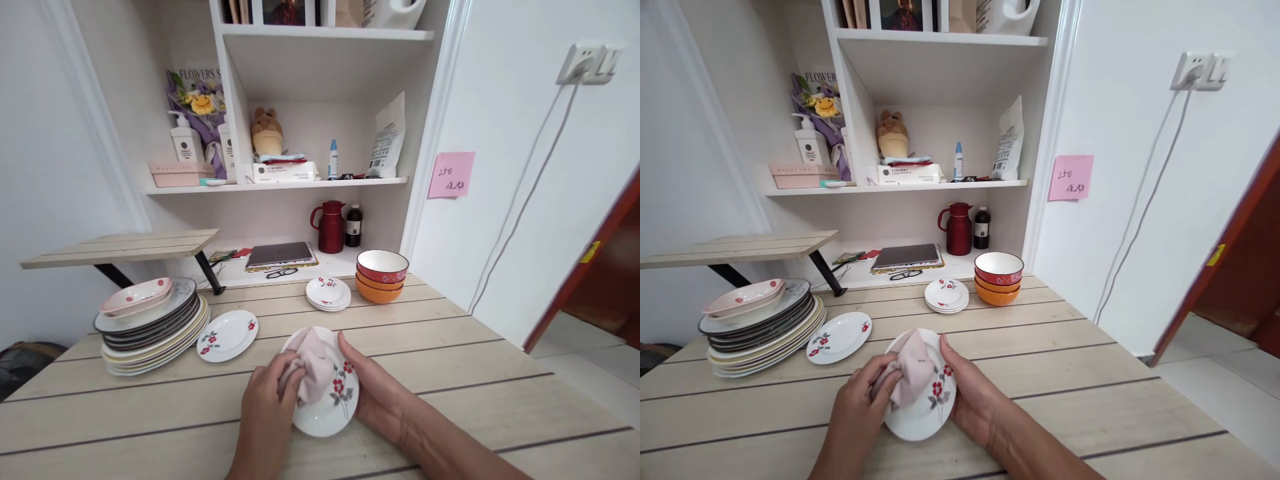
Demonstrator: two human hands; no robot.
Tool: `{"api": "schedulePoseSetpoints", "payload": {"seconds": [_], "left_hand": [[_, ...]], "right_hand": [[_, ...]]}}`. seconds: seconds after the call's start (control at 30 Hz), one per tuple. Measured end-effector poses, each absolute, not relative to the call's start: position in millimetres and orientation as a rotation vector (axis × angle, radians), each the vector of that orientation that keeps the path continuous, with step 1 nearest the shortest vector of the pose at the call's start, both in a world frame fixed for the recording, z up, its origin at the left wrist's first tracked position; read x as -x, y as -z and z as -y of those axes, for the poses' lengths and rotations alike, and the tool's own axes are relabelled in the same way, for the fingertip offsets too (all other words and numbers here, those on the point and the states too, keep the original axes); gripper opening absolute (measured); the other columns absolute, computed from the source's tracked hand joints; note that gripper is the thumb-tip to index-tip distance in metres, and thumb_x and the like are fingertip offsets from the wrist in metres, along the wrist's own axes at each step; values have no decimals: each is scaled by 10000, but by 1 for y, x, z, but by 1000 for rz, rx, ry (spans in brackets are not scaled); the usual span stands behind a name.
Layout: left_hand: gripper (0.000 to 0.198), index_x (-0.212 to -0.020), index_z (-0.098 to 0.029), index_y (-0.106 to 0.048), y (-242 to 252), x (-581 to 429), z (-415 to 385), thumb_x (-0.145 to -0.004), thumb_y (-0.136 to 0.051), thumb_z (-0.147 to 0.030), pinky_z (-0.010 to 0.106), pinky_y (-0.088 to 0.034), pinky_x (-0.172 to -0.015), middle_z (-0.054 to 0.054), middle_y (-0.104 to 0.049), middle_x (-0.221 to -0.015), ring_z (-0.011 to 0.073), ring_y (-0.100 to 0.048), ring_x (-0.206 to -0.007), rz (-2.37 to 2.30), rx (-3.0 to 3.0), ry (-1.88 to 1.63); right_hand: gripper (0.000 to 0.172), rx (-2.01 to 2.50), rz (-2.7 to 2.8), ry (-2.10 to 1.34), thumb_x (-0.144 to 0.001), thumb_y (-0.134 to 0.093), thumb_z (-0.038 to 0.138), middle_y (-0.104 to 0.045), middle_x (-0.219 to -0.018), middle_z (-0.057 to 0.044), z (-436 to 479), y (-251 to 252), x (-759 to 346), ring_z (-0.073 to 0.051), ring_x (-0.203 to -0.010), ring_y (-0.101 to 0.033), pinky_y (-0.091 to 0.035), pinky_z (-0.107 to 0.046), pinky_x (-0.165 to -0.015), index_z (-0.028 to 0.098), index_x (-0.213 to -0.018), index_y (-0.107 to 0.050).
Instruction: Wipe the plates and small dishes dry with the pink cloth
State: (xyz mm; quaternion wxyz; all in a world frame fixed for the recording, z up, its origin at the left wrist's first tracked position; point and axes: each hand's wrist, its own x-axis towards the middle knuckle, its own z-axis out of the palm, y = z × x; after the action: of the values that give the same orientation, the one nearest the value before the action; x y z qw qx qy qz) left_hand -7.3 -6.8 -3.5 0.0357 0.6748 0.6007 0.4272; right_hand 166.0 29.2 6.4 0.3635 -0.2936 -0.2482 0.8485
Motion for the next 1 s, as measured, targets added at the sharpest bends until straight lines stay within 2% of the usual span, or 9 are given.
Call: {"api": "schedulePoseSetpoints", "payload": {"seconds": [0.17, 0.23, 0.3, 0.37, 0.47, 0.6, 0.77, 0.9, 1.0], "left_hand": [[324, -1180, -231, -546, 0, 11, 6, -866, -506, -303, 339, -518, -697, 65, -613, -978, 204, -622, -851, -2027, -2171, -1447], [272, -1123, -231, -586, -2, 12, 8, -869, -498, -273, 365, -504, -739, 79, -554, -1009, 210, -584, -879, -2080, -2404, -1552], [187, -966, -226, -638, -1, 12, 9, -876, -474, -216, 329, -486, -679, 50, -537, -892, 181, -553, -776, -2081, -2651, -1484], [225, -872, -216, -640, 2, 11, 9, -887, -426, -148, 267, -454, -598, 18, -525, -778, 146, -524, -683, -1978, -2834, -1322], [293, -971, -199, -632, 8, 10, 5, -909, -361, -108, 251, -484, -637, 35, -585, -860, 145, -572, -772, -1783, -2934, -1299], [303, -1159, -175, -587, 8, 10, 2, -940, -396, -261, 307, -513, -788, 93, -610, -1089, 187, -586, -974, -1641, -2969, -1326], [594, -1311, -142, -485, 4, 6, 8, -903, -356, -553, 397, -467, -898, 143, -534, -1301, 256, -507, -1158, -1619, -2987, -1193], [700, -1315, -103, -468, 7, -1, 9, -852, -393, -623, 417, -448, -901, 157, -549, -1277, 270, -506, -1136, -1684, -2971, -1248], [559, -1232, -126, -539, 8, -6, 8, -871, -447, -544, 404, -456, -854, 127, -604, -1178, 250, -541, -1029, -1669, -2980, -1294]], "right_hand": [[625, 763, 683, -2182, -830, -538, 590, -721, -1022, -155, -26, -7, -165, -247, -900, -679, -442, -395, -921, 81, -1186, -604], [625, 771, 671, -2188, -830, -535, 593, -726, -1006, -151, -25, -6, -164, -246, -886, -681, -444, -397, -918, 83, -1185, -605], [626, 752, 654, -2214, -835, -527, 592, -729, -993, -150, -25, -5, -163, -244, -878, -682, -444, -394, -917, 80, -1187, -603], [629, 721, 646, -2247, -839, -523, 590, -730, -982, -151, -25, -5, -163, -243, -865, -683, -444, -389, -913, 76, -1191, -600], [639, 691, 608, -2266, -844, -510, 594, -730, -964, -152, -26, -6, -163, -240, -843, -682, -450, -380, -895, 68, -1195, -596], [631, 726, 544, -2232, -857, -485, 596, -731, -949, -140, -29, -9, -164, -228, -825, -677, -470, -351, -829, 74, -1197, -591], [661, 717, 633, -2215, -808, -525, 640, -721, -992, -130, -25, -9, -160, -237, -864, -663, -464, -355, -828, 113, -1200, -594], [659, 695, 677, -2221, -796, -525, 660, -713, -1009, -115, -18, -7, -156, -225, -871, -653, -462, -334, -811, 136, -1188, -600], [662, 672, 659, -2251, -804, -497, 674, -719, -934, -103, -16, -7, -154, -191, -784, -647, -462, -284, -724, 126, -1156, -615]]}}
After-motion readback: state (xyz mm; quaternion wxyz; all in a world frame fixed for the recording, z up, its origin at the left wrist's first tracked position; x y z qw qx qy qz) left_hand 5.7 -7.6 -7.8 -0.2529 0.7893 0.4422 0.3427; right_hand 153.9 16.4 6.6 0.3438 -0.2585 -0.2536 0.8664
